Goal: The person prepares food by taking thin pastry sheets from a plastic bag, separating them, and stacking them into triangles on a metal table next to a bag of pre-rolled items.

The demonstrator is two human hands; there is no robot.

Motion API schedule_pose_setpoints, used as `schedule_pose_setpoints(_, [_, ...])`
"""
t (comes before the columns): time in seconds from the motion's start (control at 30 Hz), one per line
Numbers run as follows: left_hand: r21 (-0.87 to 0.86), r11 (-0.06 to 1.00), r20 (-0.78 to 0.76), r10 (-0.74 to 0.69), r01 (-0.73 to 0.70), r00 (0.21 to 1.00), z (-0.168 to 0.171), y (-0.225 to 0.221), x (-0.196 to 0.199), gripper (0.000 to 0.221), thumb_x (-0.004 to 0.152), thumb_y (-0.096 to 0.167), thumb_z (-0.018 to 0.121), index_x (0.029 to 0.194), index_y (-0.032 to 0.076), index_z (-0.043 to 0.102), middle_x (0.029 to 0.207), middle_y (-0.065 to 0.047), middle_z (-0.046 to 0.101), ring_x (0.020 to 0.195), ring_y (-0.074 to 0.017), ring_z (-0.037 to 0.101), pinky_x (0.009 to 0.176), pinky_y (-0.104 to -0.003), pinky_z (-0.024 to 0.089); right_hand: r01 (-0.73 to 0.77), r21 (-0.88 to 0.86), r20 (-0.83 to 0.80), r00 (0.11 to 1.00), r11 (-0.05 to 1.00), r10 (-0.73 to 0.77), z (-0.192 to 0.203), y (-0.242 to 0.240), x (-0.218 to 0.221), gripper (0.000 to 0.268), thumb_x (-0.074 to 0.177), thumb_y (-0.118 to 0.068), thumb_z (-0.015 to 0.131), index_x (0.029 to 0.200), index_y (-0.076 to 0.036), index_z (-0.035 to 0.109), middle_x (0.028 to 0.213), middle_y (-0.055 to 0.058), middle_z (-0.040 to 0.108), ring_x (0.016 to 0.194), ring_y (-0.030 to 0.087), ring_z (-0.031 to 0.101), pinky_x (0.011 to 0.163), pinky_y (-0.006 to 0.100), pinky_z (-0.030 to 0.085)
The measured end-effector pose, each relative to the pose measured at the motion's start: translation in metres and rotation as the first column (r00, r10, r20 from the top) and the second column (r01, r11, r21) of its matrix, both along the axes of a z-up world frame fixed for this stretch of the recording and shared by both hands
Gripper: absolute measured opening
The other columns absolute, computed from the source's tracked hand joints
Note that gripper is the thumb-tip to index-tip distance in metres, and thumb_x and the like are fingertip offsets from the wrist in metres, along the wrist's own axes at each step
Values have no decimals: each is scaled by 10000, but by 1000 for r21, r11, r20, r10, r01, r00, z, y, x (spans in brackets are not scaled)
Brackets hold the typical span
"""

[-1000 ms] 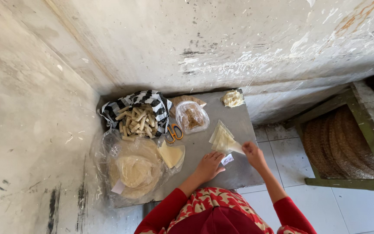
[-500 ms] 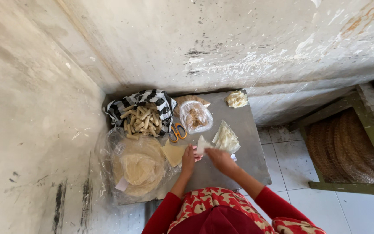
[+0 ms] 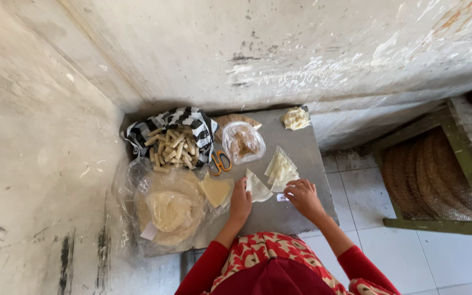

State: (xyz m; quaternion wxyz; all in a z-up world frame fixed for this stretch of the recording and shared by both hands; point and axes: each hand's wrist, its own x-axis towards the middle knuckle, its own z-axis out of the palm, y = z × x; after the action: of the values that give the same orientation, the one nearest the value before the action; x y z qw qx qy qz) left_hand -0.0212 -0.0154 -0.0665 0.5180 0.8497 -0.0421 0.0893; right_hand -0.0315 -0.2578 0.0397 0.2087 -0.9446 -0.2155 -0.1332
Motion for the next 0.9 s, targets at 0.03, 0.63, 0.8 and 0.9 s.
schedule_pose_setpoints(0.03, [-4, 1000, -19, 7, -7, 1000, 3, 1, 2, 528, 860, -8, 614, 1372, 21, 490, 1213, -204, 610, 1104, -372, 630, 938, -428, 502, 54, 148, -124, 992, 988, -36, -6, 4, 8, 134, 812, -147, 730, 942, -123, 717, 1020, 74, 745, 953, 334, 704, 816, 460, 516])
schedule_pose_setpoints(0.63, [-51, 999, -198, 0, -11, 980, 8, 17, 1, 535, 840, -15, 633, 1351, 20, 478, 1053, -148, 553, 864, -280, 606, 793, -384, 526, 104, 413, -119, 991, 905, -59, -31, 127, 154, 171, 923, -32, 660, 1079, -39, 727, 1038, 173, 700, 898, 398, 687, 747, 457, 552])
schedule_pose_setpoints(0.8, [-90, 996, -219, -9, -11, 976, 18, 18, 4, 530, 829, 15, 685, 1326, 30, 503, 1020, -126, 553, 798, -260, 598, 763, -371, 522, 267, 507, -266, 953, 820, -146, -44, 141, 163, 145, 885, -48, 709, 1021, -35, 759, 946, 167, 738, 824, 325, 728, 760, 403, 569])
schedule_pose_setpoints(0.9, [-56, 998, -256, -20, 6, 966, 26, 19, 0, 547, 845, 51, 707, 1345, 38, 486, 1061, -172, 585, 889, -316, 618, 835, -400, 528, 396, 572, -408, 897, 719, -170, -53, 137, 165, 155, 894, -33, 707, 1038, -10, 760, 909, 159, 762, 770, 240, 744, 724, 359, 597])
